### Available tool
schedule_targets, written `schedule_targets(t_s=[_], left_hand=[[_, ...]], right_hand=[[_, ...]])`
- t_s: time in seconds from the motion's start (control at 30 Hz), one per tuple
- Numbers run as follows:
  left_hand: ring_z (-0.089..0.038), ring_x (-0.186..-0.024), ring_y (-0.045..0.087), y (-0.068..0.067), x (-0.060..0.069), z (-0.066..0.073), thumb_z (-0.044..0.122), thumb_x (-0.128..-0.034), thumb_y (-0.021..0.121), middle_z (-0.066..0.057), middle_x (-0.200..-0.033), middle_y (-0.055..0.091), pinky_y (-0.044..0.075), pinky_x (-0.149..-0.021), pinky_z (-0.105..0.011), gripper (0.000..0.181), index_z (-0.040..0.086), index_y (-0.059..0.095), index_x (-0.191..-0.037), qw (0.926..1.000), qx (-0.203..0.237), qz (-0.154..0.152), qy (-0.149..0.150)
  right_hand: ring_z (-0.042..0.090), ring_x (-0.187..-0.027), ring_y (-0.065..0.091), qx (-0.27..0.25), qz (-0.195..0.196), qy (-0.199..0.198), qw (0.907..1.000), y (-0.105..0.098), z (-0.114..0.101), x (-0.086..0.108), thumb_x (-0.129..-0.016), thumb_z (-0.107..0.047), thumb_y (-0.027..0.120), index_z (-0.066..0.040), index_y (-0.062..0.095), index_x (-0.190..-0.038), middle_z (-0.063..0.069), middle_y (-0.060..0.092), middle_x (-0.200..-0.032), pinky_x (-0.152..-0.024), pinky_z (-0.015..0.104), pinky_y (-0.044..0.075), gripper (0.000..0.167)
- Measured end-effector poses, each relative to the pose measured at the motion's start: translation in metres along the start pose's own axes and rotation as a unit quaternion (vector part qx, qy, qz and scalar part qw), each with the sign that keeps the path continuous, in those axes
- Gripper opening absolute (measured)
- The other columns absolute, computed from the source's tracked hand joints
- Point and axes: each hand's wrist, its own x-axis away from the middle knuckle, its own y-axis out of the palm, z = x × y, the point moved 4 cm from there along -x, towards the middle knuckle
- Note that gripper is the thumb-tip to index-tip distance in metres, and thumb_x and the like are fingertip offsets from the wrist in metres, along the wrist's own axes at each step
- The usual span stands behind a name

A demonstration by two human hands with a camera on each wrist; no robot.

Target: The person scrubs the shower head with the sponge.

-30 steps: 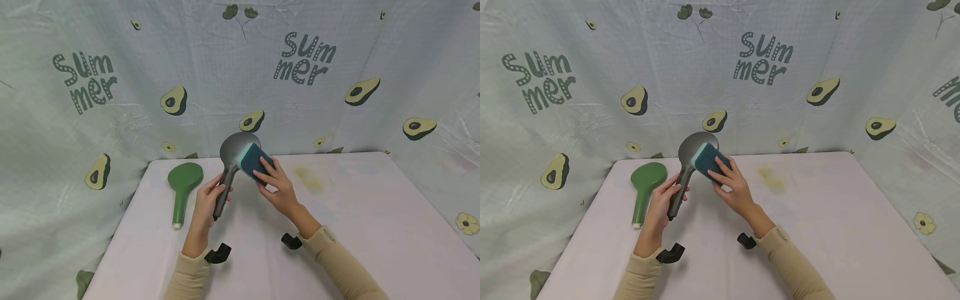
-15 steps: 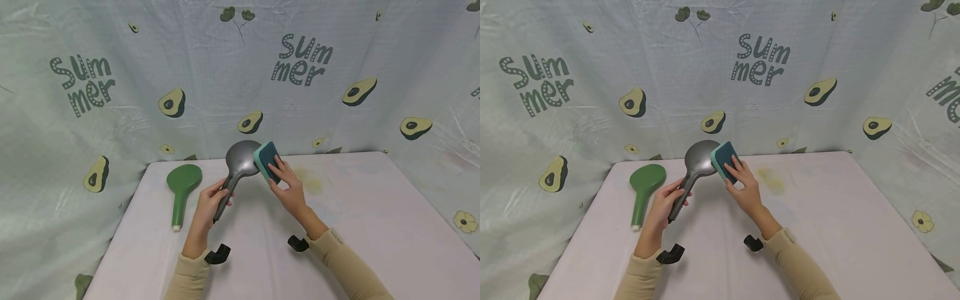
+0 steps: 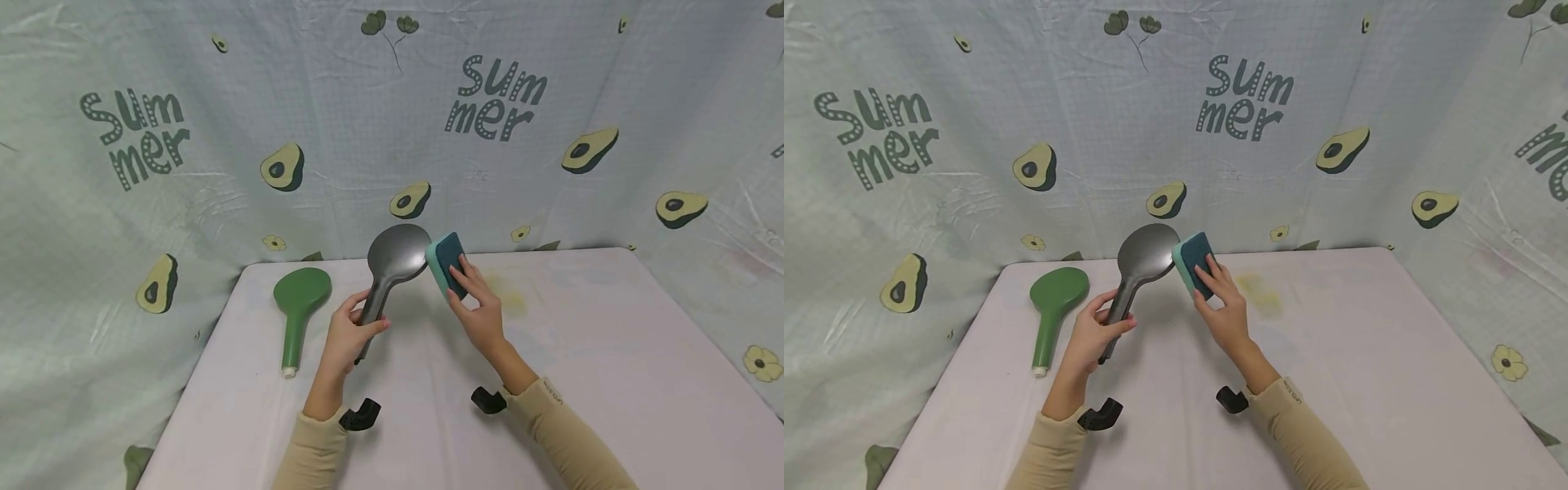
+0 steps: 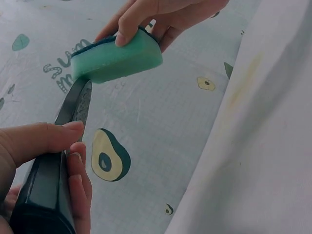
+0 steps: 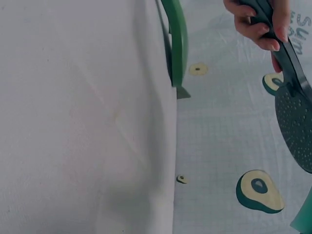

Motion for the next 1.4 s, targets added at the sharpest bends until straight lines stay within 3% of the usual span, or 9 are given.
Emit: schedule_targets(t_s=[0.17,0.37,0.47,0.53,0.7,0.83,1.03,1.23,1.4], left_hand=[[-0.016,-0.081,0.065,-0.001,0.000,0.001,-0.004,-0.0858,0.077,-0.017,-0.114,0.057,0.052,-0.069,-0.028,0.057,-0.001,0.061,-0.140,0.9996,-0.005,0.027,0.004],[-0.014,-0.077,0.065,-0.002,-0.001,0.001,-0.002,-0.0888,0.076,-0.010,-0.096,0.067,0.048,-0.070,-0.029,0.059,0.003,0.058,-0.144,0.9986,0.030,0.041,0.009],[-0.015,-0.079,0.063,-0.001,-0.002,0.000,-0.002,-0.0917,0.073,-0.011,-0.093,0.073,0.043,-0.071,-0.031,0.055,0.004,0.057,-0.144,0.9986,0.039,0.033,0.017],[-0.016,-0.082,0.065,0.001,-0.002,0.000,-0.003,-0.0941,0.069,-0.015,-0.097,0.075,0.045,-0.074,-0.031,0.052,0.002,0.056,-0.144,0.9981,0.056,0.016,0.020],[-0.013,-0.082,0.071,0.008,-0.002,-0.003,-0.004,-0.0973,0.062,-0.024,-0.111,0.072,0.053,-0.077,-0.026,0.047,-0.002,0.055,-0.144,0.9922,0.122,-0.023,-0.006],[-0.013,-0.080,0.072,0.012,-0.002,-0.006,-0.004,-0.0974,0.062,-0.024,-0.126,0.066,0.054,-0.071,-0.025,0.045,-0.006,0.057,-0.142,0.9898,0.135,-0.039,-0.024],[-0.019,-0.087,0.075,0.015,-0.001,-0.007,-0.003,-0.1003,0.057,-0.032,-0.133,0.059,0.058,-0.069,-0.026,0.046,-0.007,0.052,-0.146,0.9888,0.140,-0.050,-0.017],[-0.024,-0.091,0.075,0.014,-0.001,-0.009,-0.005,-0.1012,0.053,-0.036,-0.129,0.061,0.059,-0.069,-0.027,0.049,-0.005,0.048,-0.149,0.9880,0.141,-0.057,-0.026],[-0.025,-0.089,0.075,0.015,-0.003,-0.014,-0.003,-0.1008,0.055,-0.031,-0.121,0.066,0.058,-0.067,-0.027,0.047,-0.003,0.052,-0.147,0.9907,0.118,-0.047,-0.048]], right_hand=[[0.042,-0.143,0.039,-0.006,0.001,-0.022,0.9998,-0.002,-0.001,0.000,-0.087,0.013,0.073,0.008,0.067,-0.129,0.022,0.050,-0.149,-0.111,0.026,0.034,0.043],[0.044,-0.142,0.040,0.003,-0.001,-0.042,0.9991,-0.002,0.001,-0.001,-0.085,0.011,0.075,0.007,0.068,-0.128,0.023,0.051,-0.148,-0.111,0.042,0.036,0.044],[0.045,-0.142,0.039,0.012,-0.011,-0.051,0.9986,0.001,0.000,-0.001,-0.085,0.011,0.076,0.007,0.068,-0.128,0.023,0.051,-0.148,-0.110,0.053,0.036,0.044],[0.044,-0.143,0.038,0.019,-0.018,-0.056,0.9981,0.002,-0.001,-0.002,-0.085,0.011,0.075,0.007,0.068,-0.129,0.023,0.050,-0.149,-0.109,0.058,0.036,0.045],[0.047,-0.143,0.037,0.037,-0.034,-0.069,0.9964,0.005,-0.002,-0.005,-0.087,0.009,0.074,0.005,0.067,-0.130,0.023,0.049,-0.150,-0.106,0.065,0.036,0.044],[0.050,-0.142,0.037,0.048,-0.038,-0.075,0.9953,0.005,0.000,-0.009,-0.087,0.008,0.073,0.005,0.067,-0.131,0.024,0.049,-0.150,-0.106,0.067,0.036,0.044],[0.052,-0.142,0.035,0.060,-0.053,-0.077,0.9938,0.005,0.007,-0.012,-0.088,0.008,0.073,0.005,0.067,-0.130,0.026,0.049,-0.149,-0.107,0.066,0.035,0.043],[0.054,-0.145,0.026,0.113,-0.128,-0.068,0.9830,0.011,0.015,-0.012,-0.093,0.004,0.071,0.003,0.060,-0.140,0.028,0.036,-0.157,-0.107,0.069,0.034,0.048],[0.055,-0.142,0.031,0.155,-0.150,-0.087,0.9725,0.015,0.013,-0.014,-0.095,0.004,0.068,0.000,0.060,-0.142,0.027,0.039,-0.156,-0.106,0.067,0.036,0.047]])
